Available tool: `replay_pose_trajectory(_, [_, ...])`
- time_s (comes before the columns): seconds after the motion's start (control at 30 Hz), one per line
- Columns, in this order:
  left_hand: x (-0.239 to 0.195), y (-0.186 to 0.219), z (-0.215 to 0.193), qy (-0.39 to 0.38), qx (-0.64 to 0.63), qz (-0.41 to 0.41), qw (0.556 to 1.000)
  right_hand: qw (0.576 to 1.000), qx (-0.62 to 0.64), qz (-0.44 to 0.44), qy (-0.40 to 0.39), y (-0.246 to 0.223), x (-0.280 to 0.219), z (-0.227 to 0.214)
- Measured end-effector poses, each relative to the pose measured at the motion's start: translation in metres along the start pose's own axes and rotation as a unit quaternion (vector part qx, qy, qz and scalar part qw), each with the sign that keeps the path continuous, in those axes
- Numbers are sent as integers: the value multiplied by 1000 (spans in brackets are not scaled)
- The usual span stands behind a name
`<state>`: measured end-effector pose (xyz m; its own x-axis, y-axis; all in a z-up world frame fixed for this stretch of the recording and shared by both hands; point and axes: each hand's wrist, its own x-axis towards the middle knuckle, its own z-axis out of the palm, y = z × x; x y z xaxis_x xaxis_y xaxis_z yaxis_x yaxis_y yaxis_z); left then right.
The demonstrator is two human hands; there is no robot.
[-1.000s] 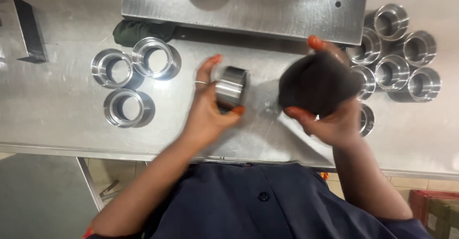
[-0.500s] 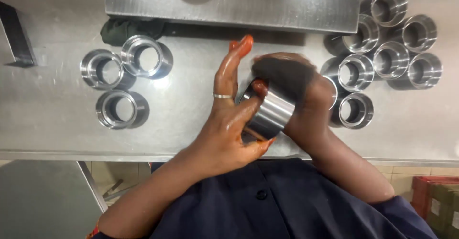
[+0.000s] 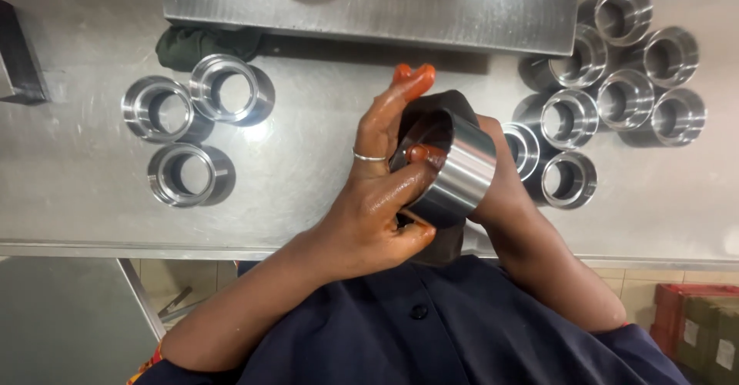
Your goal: Wipe and inspect circular metal components at a fabrication station.
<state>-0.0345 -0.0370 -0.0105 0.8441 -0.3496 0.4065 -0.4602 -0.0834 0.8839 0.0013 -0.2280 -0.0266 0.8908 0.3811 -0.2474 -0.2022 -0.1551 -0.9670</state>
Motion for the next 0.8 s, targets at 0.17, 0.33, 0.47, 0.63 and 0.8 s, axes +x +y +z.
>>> replay_pose_trajectory(0.17, [14, 5, -33, 42, -122, -57, 990, 997, 71, -24, 12, 33, 10, 6])
replay_pose_trajectory(0.33, [35, -44, -99, 205, -154, -180, 950, 987, 154, -3, -46, 52, 9, 20])
replay_pose_trajectory(0.47, [82, -50, -142, 149, 303, 65, 939, 1000, -2, -3, -21, 76, 9, 25])
replay_pose_trajectory(0.63, [132, -85, -157, 70, 508, 100, 853, 999, -16, 2, -31, 69, 6, 30])
replay_pose_trajectory(0.8, [138, -78, -148, 115, 492, 14, 863, 998, -61, 21, -21, 81, 2, 20])
